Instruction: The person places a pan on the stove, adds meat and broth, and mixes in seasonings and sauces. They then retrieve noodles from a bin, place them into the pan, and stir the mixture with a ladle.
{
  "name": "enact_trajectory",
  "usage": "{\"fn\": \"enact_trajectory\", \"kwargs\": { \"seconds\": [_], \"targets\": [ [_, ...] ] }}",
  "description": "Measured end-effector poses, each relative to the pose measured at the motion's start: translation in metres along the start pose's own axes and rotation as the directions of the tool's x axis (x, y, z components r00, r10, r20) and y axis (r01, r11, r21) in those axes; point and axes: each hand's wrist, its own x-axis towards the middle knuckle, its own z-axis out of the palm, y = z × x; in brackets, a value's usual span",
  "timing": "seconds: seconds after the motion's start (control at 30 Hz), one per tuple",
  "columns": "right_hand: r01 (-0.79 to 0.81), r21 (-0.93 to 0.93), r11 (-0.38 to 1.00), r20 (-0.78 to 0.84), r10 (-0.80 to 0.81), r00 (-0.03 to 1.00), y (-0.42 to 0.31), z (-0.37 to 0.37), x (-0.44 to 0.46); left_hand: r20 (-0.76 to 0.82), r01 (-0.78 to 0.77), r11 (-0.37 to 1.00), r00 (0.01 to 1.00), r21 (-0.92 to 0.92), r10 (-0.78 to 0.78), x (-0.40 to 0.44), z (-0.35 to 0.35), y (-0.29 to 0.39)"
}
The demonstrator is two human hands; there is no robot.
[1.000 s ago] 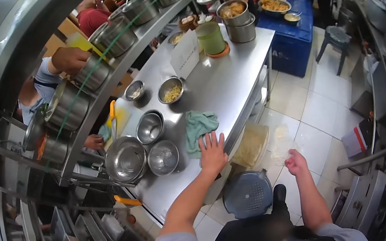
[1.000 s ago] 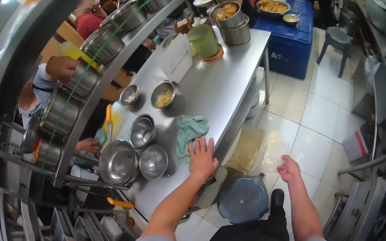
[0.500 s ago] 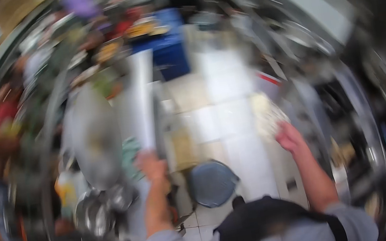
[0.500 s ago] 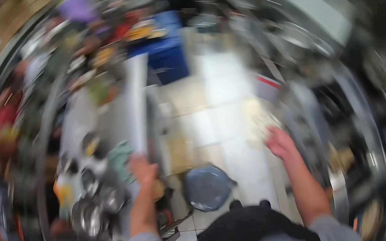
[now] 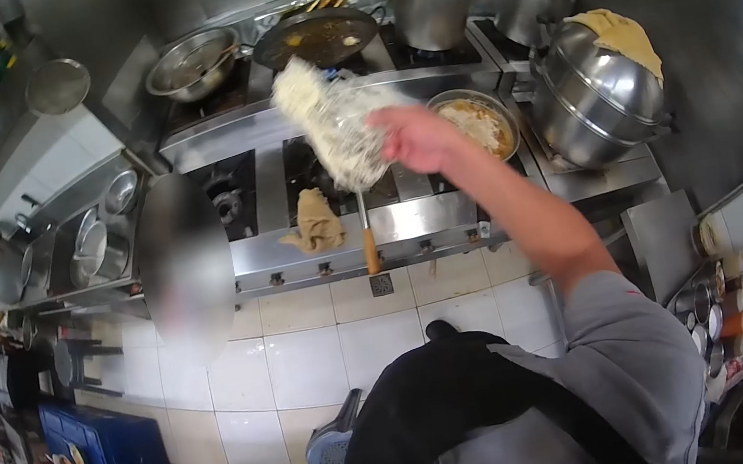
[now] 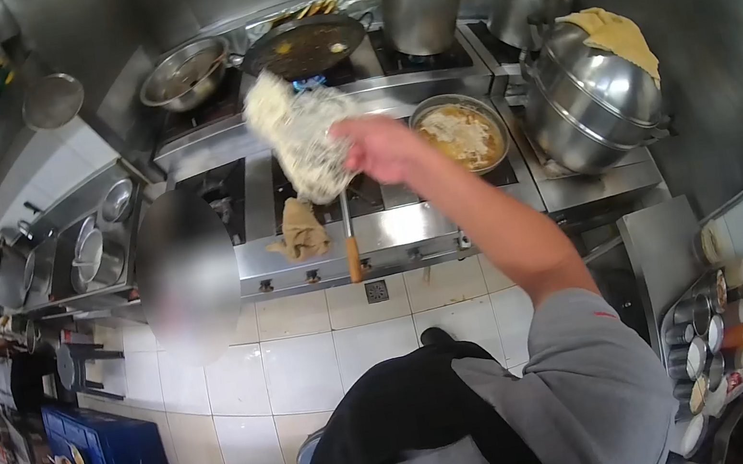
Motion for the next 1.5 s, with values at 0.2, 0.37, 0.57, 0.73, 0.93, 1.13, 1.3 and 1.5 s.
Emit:
{"fn": "enact_trajectory", "kwargs": {
  "seconds": [0.2,0.37,0.57,0.73,0.93,1.13,1.3,1.5],
  "targets": [
    [0.203,0.014,0.979,-0.187,-0.197,0.962,-0.1,-0.15,0.003,0.039,-0.28,0.946,0.956,-0.161,0.29,-0.055,0.084,0.084],
    [0.155,0.074,0.985,-0.282,-0.129,0.951,-0.089,-0.279,0.033,0.159,-0.359,0.914,0.907,-0.19,0.39,-0.095,0.129,0.135],
    [-0.258,-0.328,0.909,-0.685,-0.041,0.727,-0.018,-0.386,0.033,0.261,-0.409,0.888,0.852,-0.21,0.454,-0.121,0.152,0.179],
    [0.097,-0.847,0.523,-0.3,-0.62,0.725,0.003,-0.314,0.018,0.292,-0.485,0.834,0.784,-0.263,0.548,-0.127,0.16,0.211],
    [-0.19,-0.829,0.526,-0.027,0.301,0.953,0.129,-0.14,0.044,0.201,-0.709,0.583,0.552,-0.396,0.809,-0.122,0.187,0.267],
    [-0.246,-0.936,0.252,-0.177,0.267,0.947,0.239,-0.12,0.088,0.319,-0.582,0.6,0.517,-0.549,0.794,-0.174,0.169,0.303],
    [-0.36,-0.853,0.378,-0.308,0.192,0.932,0.281,-0.115,0.119,0.452,-0.485,0.629,0.439,-0.608,0.776,-0.137,0.187,0.241],
    [-0.306,0.218,0.927,-0.27,0.358,0.894,0.198,-0.089,0.072,0.668,-0.403,0.856,0.543,-0.324,0.509,-0.073,0.174,0.177]
  ]
}}
